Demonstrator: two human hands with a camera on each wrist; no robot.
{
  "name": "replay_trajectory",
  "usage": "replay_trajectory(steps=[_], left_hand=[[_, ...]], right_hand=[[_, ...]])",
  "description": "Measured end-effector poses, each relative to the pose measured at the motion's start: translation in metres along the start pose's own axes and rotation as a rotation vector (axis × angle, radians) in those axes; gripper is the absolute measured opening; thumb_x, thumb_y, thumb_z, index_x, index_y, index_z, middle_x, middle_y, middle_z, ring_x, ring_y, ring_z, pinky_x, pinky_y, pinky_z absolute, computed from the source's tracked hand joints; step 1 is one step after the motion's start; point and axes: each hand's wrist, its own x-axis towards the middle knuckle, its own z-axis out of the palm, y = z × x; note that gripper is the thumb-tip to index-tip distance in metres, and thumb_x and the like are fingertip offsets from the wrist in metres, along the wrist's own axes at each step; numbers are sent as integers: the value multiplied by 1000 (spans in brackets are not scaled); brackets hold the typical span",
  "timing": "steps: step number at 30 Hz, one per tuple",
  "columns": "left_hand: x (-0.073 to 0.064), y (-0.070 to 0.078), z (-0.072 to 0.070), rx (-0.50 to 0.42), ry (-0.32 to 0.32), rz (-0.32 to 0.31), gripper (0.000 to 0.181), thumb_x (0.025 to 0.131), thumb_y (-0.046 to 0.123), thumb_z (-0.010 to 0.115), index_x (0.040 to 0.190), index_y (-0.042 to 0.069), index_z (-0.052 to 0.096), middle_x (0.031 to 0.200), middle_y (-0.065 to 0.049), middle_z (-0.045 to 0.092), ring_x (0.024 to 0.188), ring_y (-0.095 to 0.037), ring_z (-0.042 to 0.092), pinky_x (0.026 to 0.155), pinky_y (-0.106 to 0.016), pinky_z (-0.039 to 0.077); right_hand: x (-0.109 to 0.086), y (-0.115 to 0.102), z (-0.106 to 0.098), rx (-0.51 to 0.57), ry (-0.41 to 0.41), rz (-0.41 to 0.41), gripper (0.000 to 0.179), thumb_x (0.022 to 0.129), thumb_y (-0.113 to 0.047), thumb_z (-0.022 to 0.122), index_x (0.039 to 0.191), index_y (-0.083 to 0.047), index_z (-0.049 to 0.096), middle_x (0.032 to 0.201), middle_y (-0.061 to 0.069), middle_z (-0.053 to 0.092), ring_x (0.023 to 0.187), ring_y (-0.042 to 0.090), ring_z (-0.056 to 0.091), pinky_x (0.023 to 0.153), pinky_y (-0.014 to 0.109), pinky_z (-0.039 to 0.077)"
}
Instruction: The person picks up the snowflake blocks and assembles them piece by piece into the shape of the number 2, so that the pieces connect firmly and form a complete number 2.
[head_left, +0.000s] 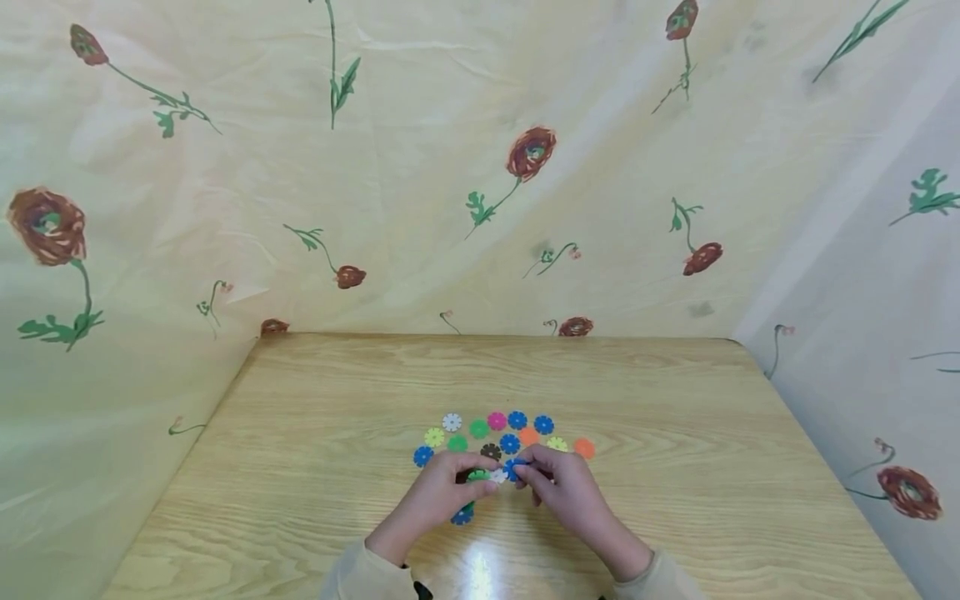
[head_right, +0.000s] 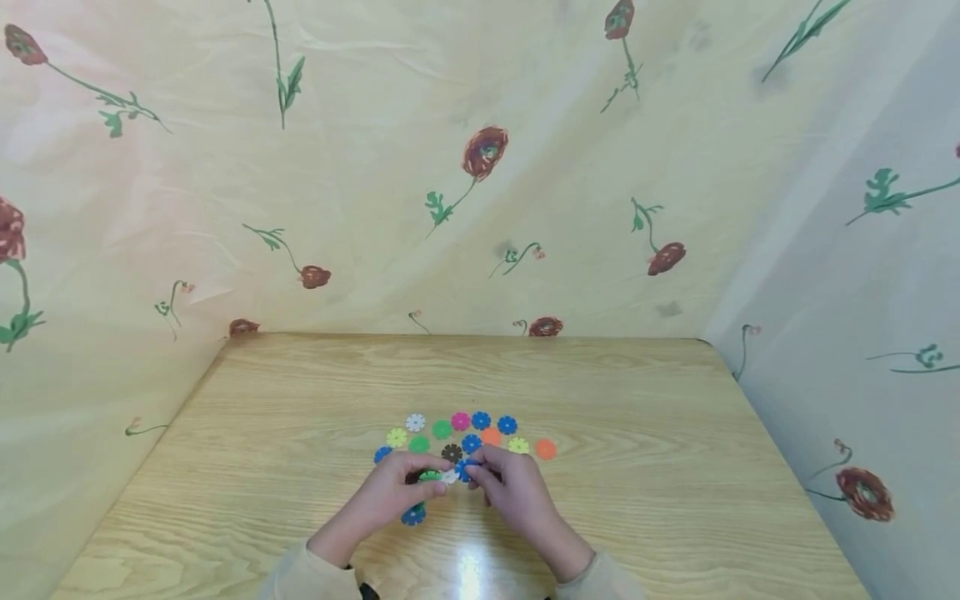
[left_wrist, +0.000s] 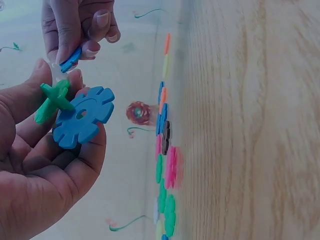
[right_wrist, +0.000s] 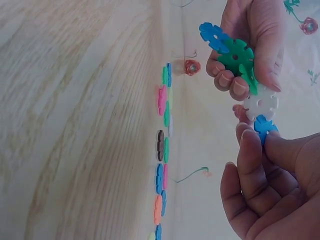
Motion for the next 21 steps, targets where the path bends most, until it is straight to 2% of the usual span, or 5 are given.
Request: replay_trajectory(steps=[6, 12, 17, 21], left_hand=[[2, -3, 4, -37, -2, -12, 25, 89, 23, 71, 112, 14, 74, 116, -4, 69, 111, -24, 61, 91, -40, 51], [4, -5, 4, -60, -4, -25, 25, 88, 20, 72, 111, 11, 74, 114, -6, 70, 109, -25, 63, 89, -39, 52], [3, -6, 3, -64, -28, -50, 23, 88, 19, 72, 109, 10, 74, 113, -5, 70, 107, -25, 63, 90, -42, 52], [3, -8, 3, -97, -37, -70, 24, 89, 18, 71, 112, 10, 73, 117, -7, 68, 114, -29, 60, 94, -45, 49]], right_hand=[[1, -2, 2, -49, -7, 4, 16, 97, -8, 61, 84, -13, 68, 71, -1, 63, 50, 8, 53, 45, 24, 48], [4, -4, 2, -105, -26, 38, 18, 97, -7, 60, 83, -16, 69, 68, -4, 62, 46, 7, 51, 40, 21, 43], [3, -1, 5, -74, -44, 41, 17, 97, -7, 59, 84, -12, 69, 68, -2, 63, 44, 8, 51, 39, 22, 43], [3, 2, 9, -16, -35, 48, 17, 98, -8, 59, 84, -9, 68, 69, 0, 64, 44, 9, 51, 39, 24, 43]])
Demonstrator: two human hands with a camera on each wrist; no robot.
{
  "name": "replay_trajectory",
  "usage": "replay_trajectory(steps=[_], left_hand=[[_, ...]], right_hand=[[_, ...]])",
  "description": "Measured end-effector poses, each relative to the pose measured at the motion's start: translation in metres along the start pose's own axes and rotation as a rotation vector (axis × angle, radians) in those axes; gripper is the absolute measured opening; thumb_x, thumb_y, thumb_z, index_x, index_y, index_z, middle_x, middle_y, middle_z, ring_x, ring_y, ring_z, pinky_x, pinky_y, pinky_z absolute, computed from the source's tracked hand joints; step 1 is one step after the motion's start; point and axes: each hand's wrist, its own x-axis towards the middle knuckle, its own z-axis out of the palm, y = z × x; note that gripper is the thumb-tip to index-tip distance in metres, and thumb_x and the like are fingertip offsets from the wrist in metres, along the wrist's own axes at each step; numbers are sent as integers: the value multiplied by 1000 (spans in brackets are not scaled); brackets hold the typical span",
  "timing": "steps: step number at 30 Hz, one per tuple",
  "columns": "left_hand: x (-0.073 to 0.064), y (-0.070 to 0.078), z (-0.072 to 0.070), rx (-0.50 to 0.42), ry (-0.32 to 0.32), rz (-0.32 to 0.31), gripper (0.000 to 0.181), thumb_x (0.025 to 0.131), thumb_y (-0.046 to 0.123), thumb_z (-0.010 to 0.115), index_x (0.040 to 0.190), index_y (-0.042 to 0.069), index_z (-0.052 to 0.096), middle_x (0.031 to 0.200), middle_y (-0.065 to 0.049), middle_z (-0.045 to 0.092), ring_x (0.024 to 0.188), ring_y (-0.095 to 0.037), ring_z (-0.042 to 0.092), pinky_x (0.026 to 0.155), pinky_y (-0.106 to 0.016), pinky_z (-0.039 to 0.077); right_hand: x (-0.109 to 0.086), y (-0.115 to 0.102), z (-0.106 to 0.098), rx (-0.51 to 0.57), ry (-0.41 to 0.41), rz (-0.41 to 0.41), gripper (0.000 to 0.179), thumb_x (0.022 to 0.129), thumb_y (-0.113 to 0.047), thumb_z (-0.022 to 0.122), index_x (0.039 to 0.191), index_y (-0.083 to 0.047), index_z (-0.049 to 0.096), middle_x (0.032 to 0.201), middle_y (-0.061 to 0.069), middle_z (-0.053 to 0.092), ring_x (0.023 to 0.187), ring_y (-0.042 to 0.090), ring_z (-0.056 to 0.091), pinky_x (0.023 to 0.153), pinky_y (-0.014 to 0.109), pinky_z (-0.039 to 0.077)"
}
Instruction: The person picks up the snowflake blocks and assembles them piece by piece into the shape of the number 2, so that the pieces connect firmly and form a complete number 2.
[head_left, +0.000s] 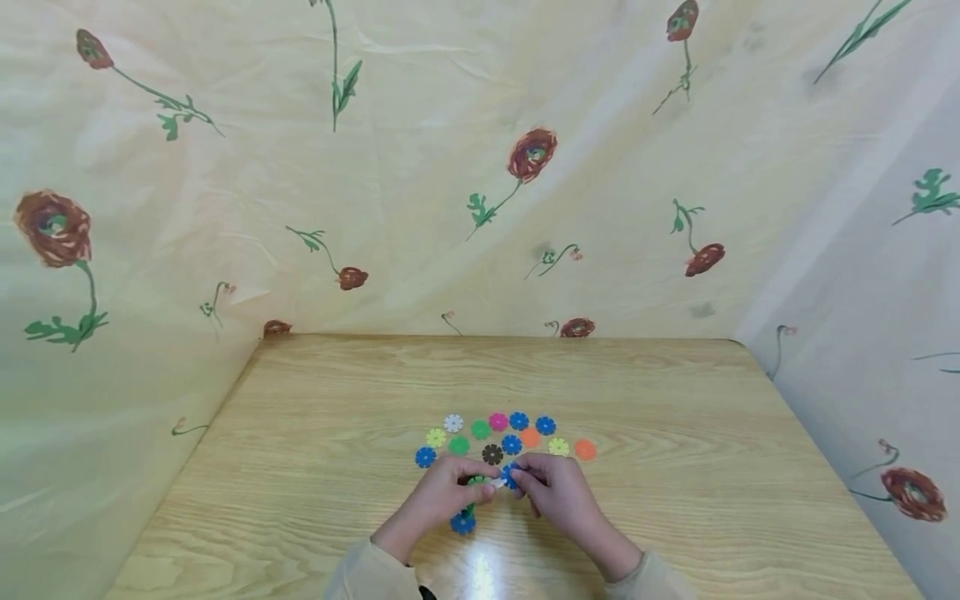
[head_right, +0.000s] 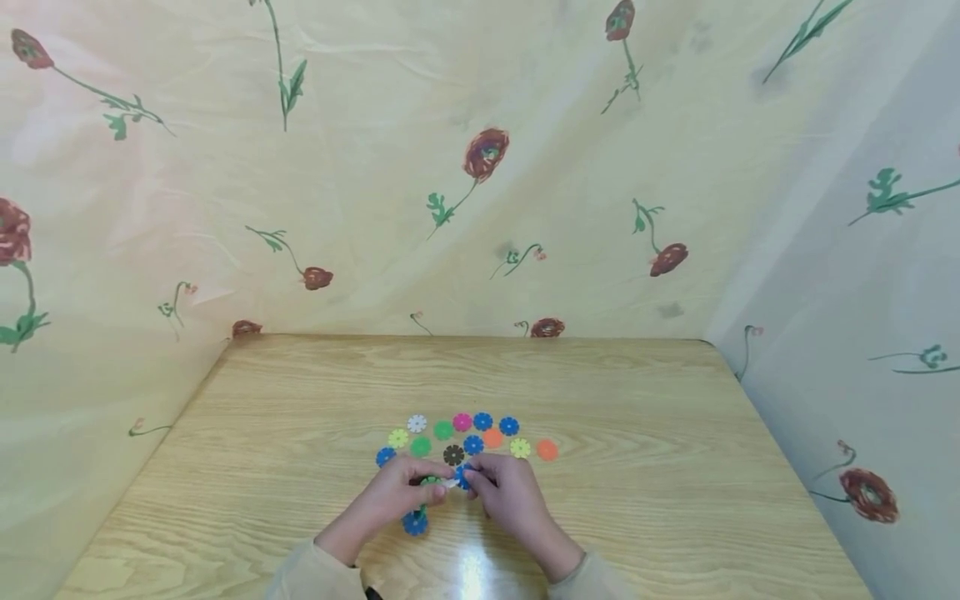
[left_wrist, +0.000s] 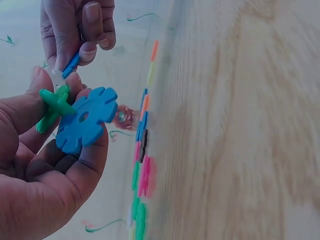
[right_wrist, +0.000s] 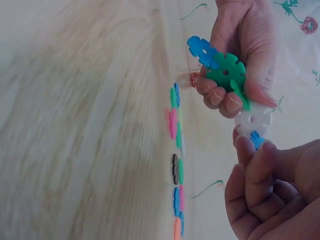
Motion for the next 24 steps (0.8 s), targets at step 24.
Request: replay_trajectory(steps=[24], left_hand=[[-1, 4, -5, -162, -68, 9, 29, 95, 19, 64, 122, 8, 67, 94, -10, 74, 91, -19, 68, 86, -29, 53]], right_hand=[[2, -4, -9, 169, -13, 57, 12, 100, -11, 55, 93, -3, 60, 76, 3, 69, 47, 12, 50, 45, 31, 49]])
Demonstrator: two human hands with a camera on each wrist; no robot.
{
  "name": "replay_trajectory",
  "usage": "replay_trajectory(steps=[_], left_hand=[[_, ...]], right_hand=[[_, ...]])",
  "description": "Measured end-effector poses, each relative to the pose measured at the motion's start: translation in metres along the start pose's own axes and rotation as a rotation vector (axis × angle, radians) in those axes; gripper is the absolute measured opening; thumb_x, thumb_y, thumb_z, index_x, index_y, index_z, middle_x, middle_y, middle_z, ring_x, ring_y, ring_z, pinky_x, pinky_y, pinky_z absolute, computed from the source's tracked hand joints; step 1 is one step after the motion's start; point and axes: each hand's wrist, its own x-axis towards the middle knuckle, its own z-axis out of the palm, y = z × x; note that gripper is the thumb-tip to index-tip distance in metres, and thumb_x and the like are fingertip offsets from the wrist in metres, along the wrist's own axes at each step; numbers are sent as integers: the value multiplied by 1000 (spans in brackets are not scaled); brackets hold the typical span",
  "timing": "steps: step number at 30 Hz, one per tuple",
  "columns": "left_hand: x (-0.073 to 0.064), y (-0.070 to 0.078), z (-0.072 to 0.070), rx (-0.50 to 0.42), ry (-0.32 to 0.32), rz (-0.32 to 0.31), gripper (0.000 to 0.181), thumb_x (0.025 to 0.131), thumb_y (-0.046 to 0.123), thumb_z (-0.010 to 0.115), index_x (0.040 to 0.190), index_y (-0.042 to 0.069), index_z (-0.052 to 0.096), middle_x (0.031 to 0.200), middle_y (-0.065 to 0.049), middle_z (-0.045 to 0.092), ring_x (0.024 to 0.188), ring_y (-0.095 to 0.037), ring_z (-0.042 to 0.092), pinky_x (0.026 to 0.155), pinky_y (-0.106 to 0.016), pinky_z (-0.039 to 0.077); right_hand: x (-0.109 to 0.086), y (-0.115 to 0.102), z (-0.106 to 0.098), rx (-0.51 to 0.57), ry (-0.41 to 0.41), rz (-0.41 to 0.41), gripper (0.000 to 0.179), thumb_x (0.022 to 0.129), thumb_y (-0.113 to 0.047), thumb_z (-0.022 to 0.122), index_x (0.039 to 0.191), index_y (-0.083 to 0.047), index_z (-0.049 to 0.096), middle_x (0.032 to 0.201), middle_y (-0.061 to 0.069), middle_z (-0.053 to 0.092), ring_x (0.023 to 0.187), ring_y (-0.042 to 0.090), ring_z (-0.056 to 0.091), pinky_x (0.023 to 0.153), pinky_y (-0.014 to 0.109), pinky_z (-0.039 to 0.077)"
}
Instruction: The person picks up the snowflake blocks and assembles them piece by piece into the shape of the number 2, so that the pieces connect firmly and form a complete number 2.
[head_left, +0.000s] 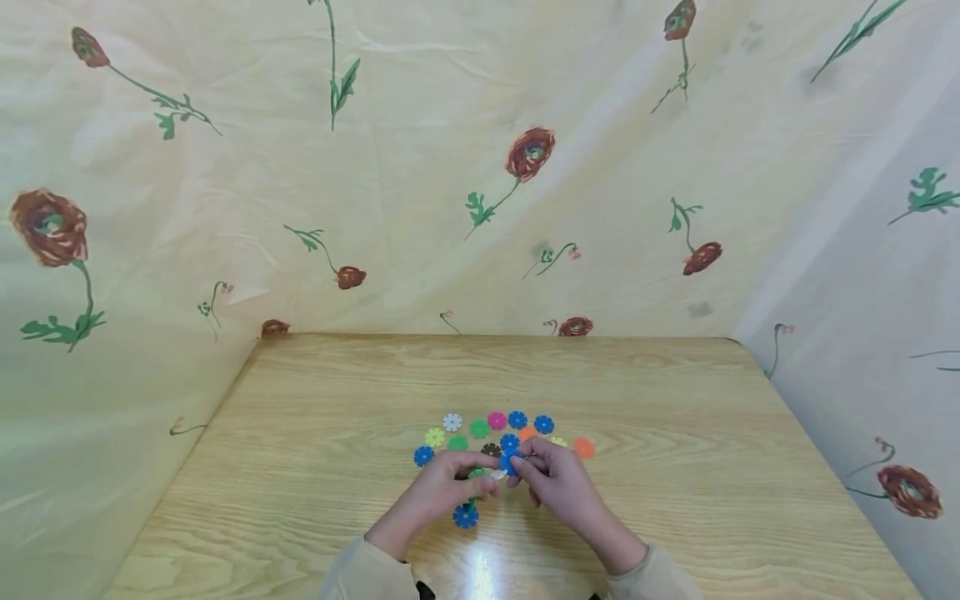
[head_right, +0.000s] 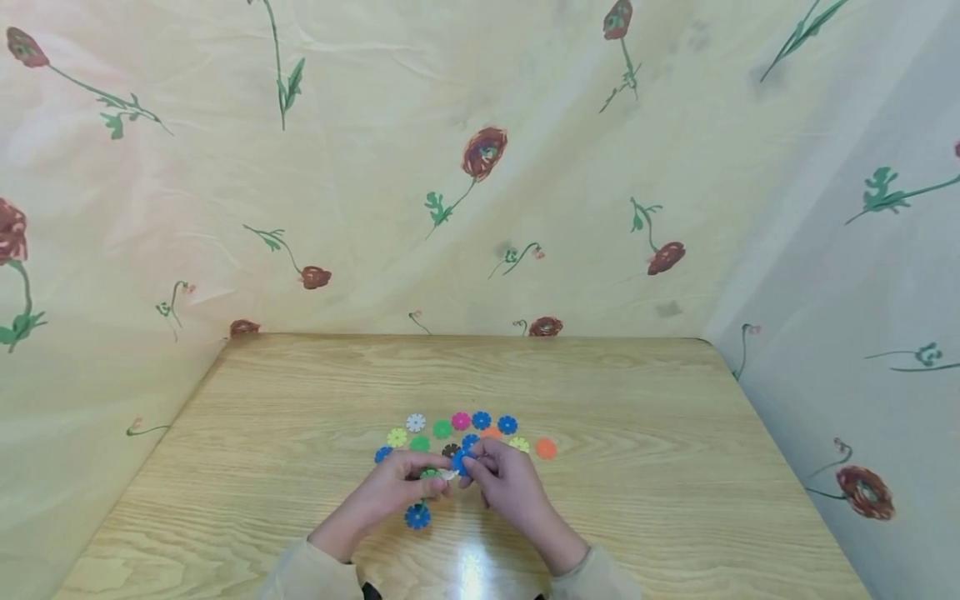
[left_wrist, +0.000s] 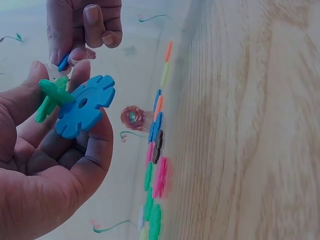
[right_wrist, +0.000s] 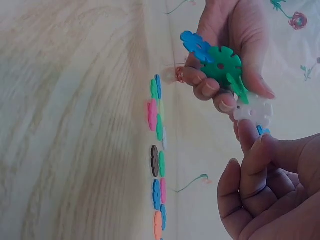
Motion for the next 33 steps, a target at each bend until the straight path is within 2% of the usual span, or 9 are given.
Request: replay_trajectory(steps=[5, 11, 17, 24, 29, 33], left_hand=[[0, 1, 1, -47, 8, -11, 29, 95, 15, 64, 122, 3, 66, 95, -13, 73, 91, -20, 69, 85, -31, 54], [0, -3, 3, -96, 30, -14, 27, 95, 9, 63, 120, -3, 66, 96, -16, 72, 90, -22, 69, 81, -31, 55], [3, -7, 6, -130, 66, -17, 27, 96, 11, 62, 119, -3, 66, 96, -11, 71, 83, -19, 67, 77, -30, 56], [4, -3, 7, -137, 118, -71, 30, 96, 17, 63, 121, 2, 67, 103, -7, 69, 89, -17, 64, 84, -34, 53], [2, 2, 3, -145, 100, -71, 29, 95, 15, 64, 121, 3, 67, 109, -10, 67, 91, -21, 67, 86, -35, 54], [1, 2, 1, -145, 76, -58, 27, 95, 13, 64, 120, 4, 68, 110, -13, 65, 91, -22, 68, 82, -35, 55]], right_hand=[[-1, 1, 4, 37, 10, 25, 12, 100, -11, 56, 92, -2, 57, 77, 4, 69, 46, 13, 50, 42, 24, 44], [-2, 3, 10, 147, 10, 89, 13, 100, -10, 56, 90, -1, 53, 80, 11, 70, 43, 10, 43, 41, 18, 36], [-2, 5, 11, 204, -7, 105, 16, 101, -8, 52, 89, 1, 49, 81, 16, 70, 43, 9, 41, 42, 17, 36], [-2, 4, 11, 154, 12, 90, 23, 103, -14, 51, 89, 3, 56, 82, 13, 71, 47, 9, 46, 44, 25, 45], [-3, 4, 7, 108, 18, 72, 29, 104, -19, 50, 91, 2, 66, 81, 10, 70, 48, 8, 46, 44, 25, 45], [-2, 6, 4, 105, 19, 61, 23, 102, -17, 52, 94, 1, 66, 79, 10, 69, 49, 8, 48, 45, 23, 45]])
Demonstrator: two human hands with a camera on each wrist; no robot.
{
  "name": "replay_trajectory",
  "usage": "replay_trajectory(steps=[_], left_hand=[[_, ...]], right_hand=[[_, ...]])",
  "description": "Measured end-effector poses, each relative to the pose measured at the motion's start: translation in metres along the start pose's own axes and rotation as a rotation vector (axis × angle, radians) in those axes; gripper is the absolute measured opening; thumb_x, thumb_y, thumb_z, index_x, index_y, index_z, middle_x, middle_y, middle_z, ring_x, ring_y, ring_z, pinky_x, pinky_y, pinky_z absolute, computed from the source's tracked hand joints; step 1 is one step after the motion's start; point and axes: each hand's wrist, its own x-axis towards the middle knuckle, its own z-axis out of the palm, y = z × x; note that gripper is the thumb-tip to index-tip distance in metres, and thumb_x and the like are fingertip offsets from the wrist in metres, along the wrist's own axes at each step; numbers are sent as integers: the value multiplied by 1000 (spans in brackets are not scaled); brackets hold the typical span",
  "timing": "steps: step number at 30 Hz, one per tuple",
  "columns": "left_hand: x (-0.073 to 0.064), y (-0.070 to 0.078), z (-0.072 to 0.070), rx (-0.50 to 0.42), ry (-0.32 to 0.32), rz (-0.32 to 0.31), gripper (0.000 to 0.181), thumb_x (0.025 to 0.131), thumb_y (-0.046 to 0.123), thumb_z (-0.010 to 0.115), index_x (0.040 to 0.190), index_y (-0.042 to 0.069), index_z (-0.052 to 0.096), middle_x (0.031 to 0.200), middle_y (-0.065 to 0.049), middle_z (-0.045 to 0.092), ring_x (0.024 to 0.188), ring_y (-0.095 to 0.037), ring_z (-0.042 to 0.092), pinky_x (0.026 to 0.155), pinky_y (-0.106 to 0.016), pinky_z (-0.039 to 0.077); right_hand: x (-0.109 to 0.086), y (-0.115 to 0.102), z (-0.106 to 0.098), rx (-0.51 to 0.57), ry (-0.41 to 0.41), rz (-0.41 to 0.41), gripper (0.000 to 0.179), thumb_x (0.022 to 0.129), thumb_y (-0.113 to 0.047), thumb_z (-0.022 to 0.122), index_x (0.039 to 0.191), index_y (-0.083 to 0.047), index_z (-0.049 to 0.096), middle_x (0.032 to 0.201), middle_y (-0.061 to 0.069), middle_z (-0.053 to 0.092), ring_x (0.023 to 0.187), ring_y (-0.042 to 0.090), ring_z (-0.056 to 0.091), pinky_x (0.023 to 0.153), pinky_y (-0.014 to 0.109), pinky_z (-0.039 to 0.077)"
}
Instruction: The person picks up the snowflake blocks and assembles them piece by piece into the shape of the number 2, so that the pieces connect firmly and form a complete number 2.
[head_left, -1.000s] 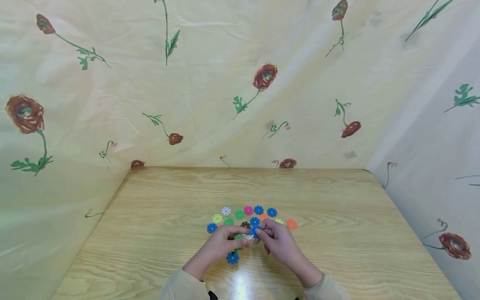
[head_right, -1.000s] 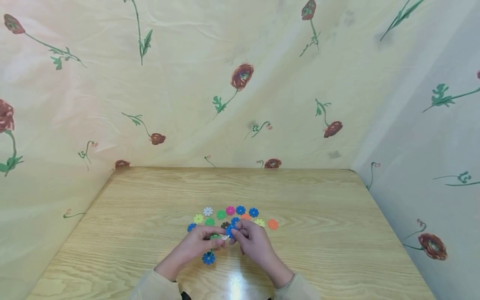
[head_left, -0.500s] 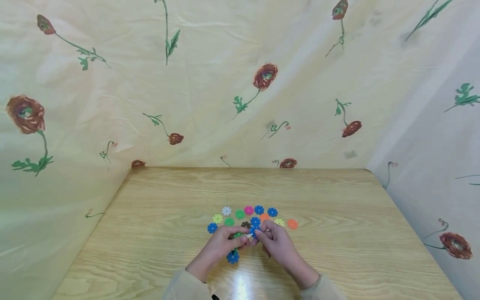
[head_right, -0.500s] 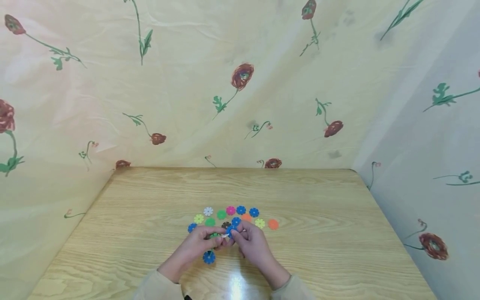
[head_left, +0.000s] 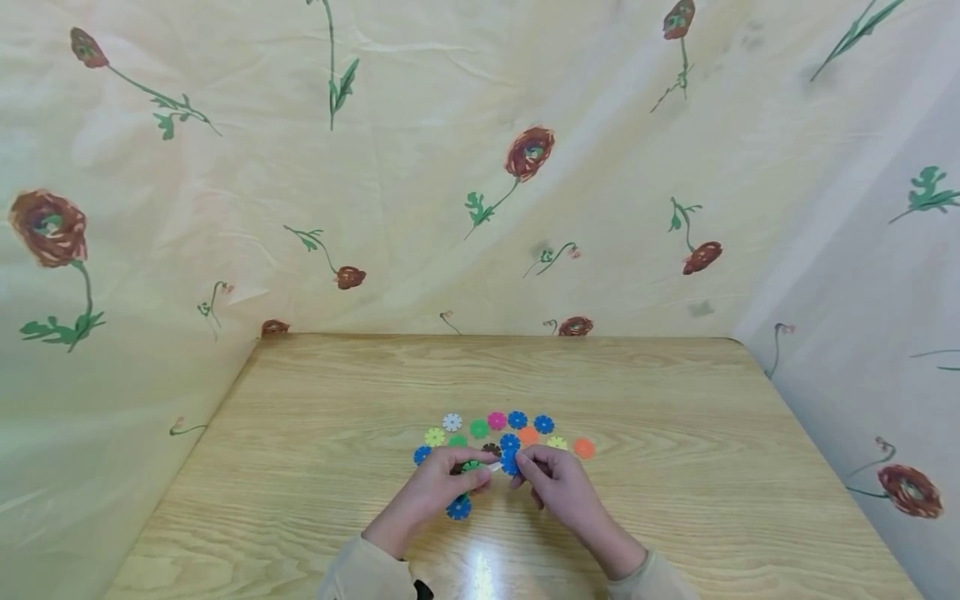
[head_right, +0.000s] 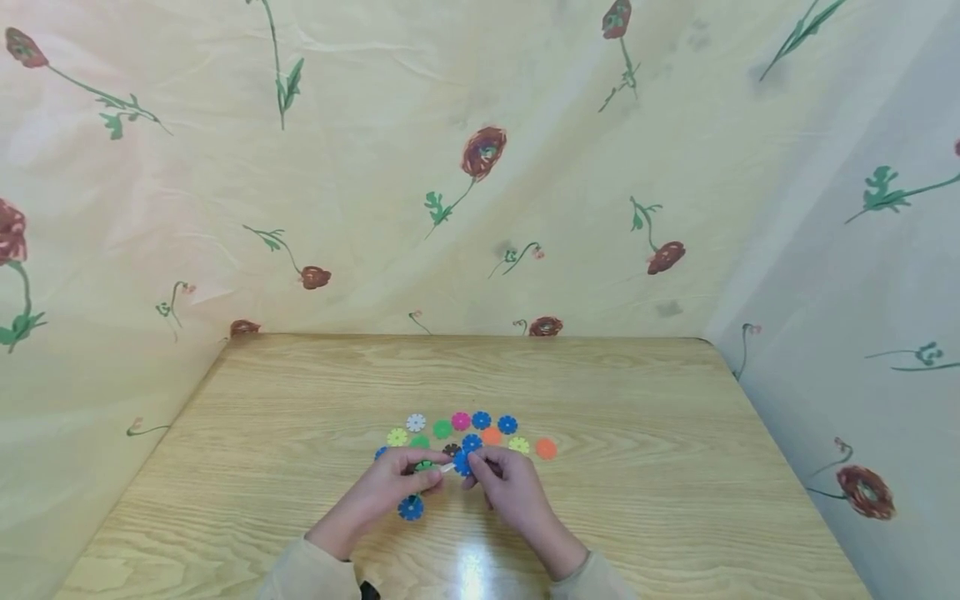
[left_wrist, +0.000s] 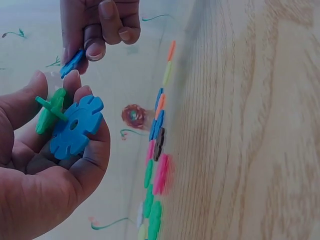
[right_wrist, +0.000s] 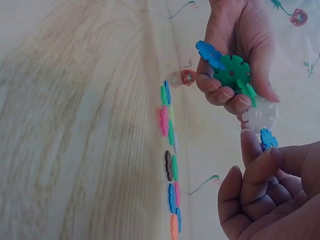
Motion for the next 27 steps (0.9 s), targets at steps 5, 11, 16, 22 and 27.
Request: replay_trajectory(steps=[5, 11, 16, 22, 27], left_hand=[[0, -1, -2, 28, -20, 9, 26, 95, 13, 64, 119, 3, 69, 101, -16, 68, 87, -19, 67, 80, -33, 55], [0, -2, -2, 119, -24, 30, 25, 94, 13, 65, 117, 5, 70, 104, -14, 70, 97, -22, 65, 90, -39, 52], [1, -6, -2, 186, -23, 45, 22, 92, 14, 68, 113, 8, 72, 120, -10, 65, 119, -31, 54, 100, -50, 43], [1, -10, -1, 189, -51, 34, 23, 91, 14, 68, 112, 6, 72, 121, -10, 65, 112, -27, 59, 96, -47, 47], [1, -6, -2, 164, -65, 17, 26, 93, 14, 67, 116, 4, 70, 115, -10, 67, 98, -19, 63, 87, -37, 53]], right_hand=[[-1, 0, -2, 42, -25, -5, 15, 99, -11, 57, 97, 2, 63, 82, 16, 70, 52, 14, 53, 47, 27, 49], [-1, 0, -1, 11, -48, -13, 14, 99, -12, 58, 93, 0, 61, 82, 12, 70, 51, 15, 54, 45, 27, 48], [-1, 1, -1, -17, -69, -8, 14, 99, -10, 57, 90, -1, 60, 80, 11, 69, 50, 14, 54, 45, 27, 49], [-2, 3, 3, -27, -85, 15, 11, 98, -6, 57, 88, -1, 59, 76, 11, 69, 49, 15, 54, 45, 24, 48], [-2, 2, 6, -26, -65, 3, 13, 99, -8, 57, 88, 0, 59, 77, 11, 69, 48, 18, 56, 45, 27, 49]])
